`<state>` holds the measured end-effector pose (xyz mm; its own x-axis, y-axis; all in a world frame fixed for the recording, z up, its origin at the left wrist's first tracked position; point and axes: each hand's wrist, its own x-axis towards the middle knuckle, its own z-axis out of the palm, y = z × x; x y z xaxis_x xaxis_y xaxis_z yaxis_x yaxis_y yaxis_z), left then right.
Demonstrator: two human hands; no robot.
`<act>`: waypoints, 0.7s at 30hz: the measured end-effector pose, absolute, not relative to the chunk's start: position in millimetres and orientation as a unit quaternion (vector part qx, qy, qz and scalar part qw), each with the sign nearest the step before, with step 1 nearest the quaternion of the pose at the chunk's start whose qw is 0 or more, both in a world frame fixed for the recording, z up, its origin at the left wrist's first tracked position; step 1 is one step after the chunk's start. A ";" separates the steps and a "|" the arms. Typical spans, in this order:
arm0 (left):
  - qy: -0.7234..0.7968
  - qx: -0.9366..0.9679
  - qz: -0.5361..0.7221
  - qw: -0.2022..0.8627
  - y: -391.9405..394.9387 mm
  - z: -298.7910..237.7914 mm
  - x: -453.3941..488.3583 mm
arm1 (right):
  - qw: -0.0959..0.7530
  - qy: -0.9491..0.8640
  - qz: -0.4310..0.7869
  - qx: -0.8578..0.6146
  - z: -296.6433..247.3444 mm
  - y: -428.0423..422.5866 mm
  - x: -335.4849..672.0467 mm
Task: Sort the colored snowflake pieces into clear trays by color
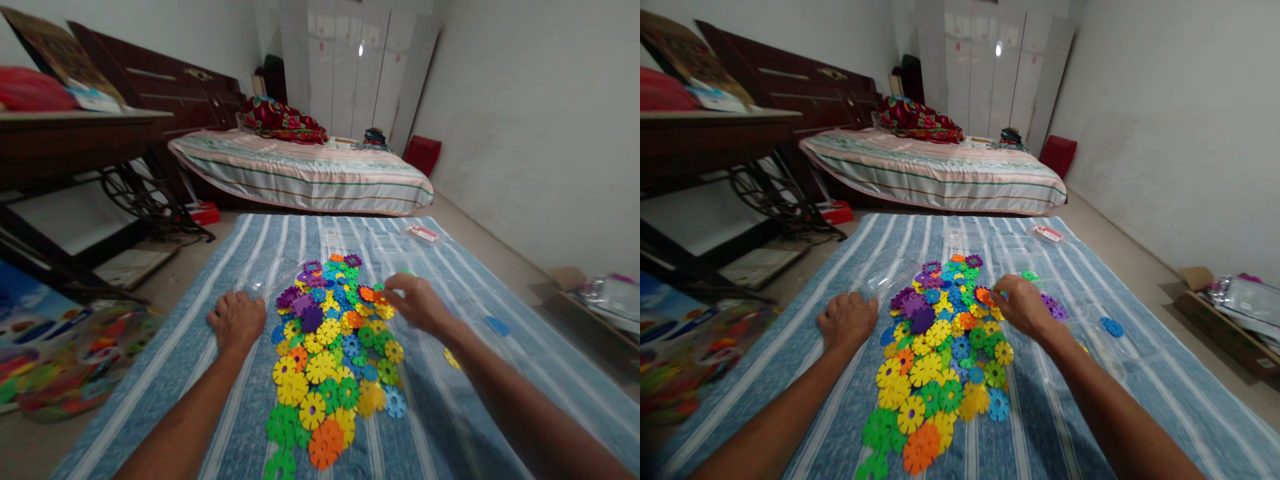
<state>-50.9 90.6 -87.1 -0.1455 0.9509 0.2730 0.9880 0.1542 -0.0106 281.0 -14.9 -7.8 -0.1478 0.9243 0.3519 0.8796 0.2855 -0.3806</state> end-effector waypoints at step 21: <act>-0.758 -0.636 -0.100 0.103 87.7 -92.2 -44.8 | 0.205 -0.806 0.083 -0.548 -17.9 -31.5 251.6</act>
<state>-44.8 87.7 -92.2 -0.1687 0.9442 0.2830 0.9853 0.1697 0.0212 251.6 -31.5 -17.9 -0.3146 0.9186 0.2393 0.8506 0.3847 -0.3584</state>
